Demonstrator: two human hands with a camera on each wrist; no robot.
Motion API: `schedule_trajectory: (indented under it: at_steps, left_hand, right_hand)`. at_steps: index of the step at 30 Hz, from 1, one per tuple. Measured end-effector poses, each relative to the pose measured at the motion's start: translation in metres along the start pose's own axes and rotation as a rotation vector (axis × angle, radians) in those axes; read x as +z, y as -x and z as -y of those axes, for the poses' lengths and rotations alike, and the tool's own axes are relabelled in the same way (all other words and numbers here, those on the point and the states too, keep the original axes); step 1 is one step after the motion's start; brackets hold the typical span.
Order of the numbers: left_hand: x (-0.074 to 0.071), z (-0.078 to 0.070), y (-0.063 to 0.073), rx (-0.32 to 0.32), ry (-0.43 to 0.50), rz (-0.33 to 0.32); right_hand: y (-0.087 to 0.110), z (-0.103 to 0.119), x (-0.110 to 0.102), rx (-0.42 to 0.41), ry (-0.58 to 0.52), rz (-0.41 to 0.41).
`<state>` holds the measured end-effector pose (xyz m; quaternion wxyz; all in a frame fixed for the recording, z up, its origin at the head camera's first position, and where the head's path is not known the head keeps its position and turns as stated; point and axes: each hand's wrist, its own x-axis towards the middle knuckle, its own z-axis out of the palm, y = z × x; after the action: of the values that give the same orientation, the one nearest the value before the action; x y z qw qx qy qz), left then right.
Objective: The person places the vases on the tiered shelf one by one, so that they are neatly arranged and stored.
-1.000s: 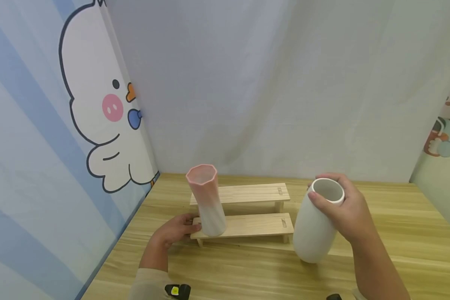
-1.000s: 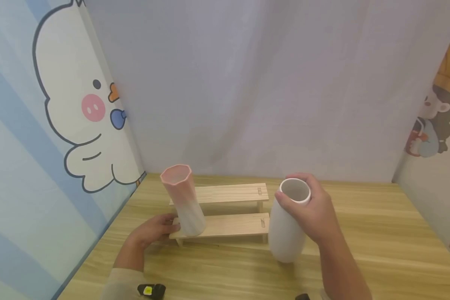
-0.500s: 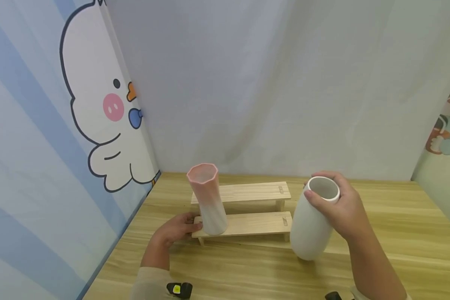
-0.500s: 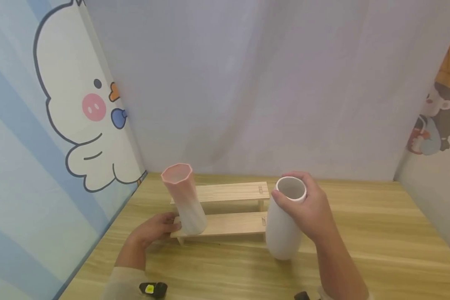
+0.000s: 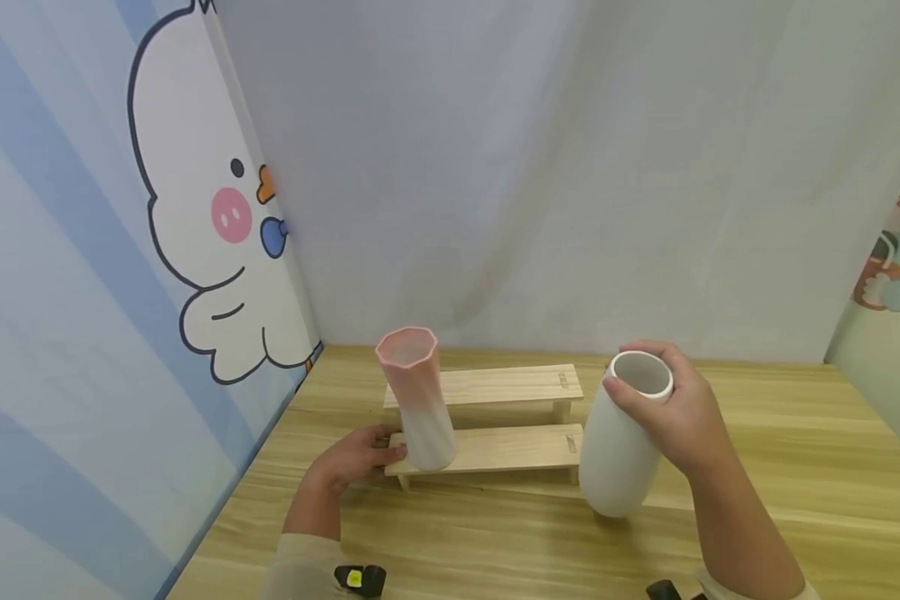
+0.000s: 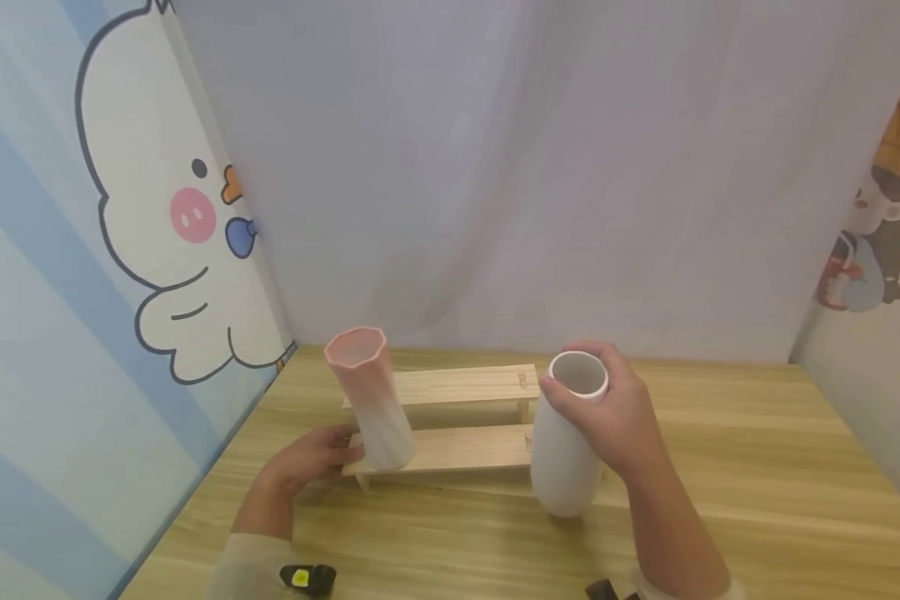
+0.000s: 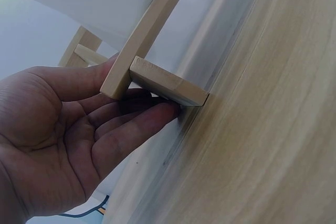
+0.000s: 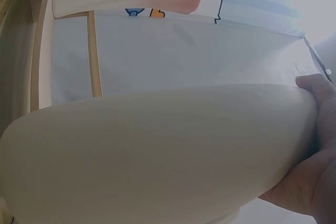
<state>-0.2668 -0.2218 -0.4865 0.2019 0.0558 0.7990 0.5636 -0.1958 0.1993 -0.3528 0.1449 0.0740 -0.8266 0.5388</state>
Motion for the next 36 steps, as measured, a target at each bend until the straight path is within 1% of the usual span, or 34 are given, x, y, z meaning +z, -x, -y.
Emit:
schedule_trajectory:
  at_steps: [5,18,24,30,36]
  left_hand:
    - [0.000,0.002,-0.001,-0.001,0.010,0.000]
    - [-0.001,0.001,-0.001,0.002,-0.008,-0.010]
    - [-0.001,0.002,-0.001,0.004,0.005,0.007]
    - [-0.003,0.002,0.003,0.012,-0.003,0.018]
    - [-0.006,0.003,0.005,0.015,0.002,0.032]
  right_hand:
    - [-0.003,0.002,0.002,-0.004,0.018,-0.006]
    - [-0.010,0.010,0.003,-0.025,0.024,-0.008]
    - [-0.011,0.014,0.004,-0.013,0.021,-0.003]
    - [-0.012,0.019,0.007,-0.006,0.017,0.004]
    - [-0.013,0.024,0.010,-0.011,0.030,-0.010]
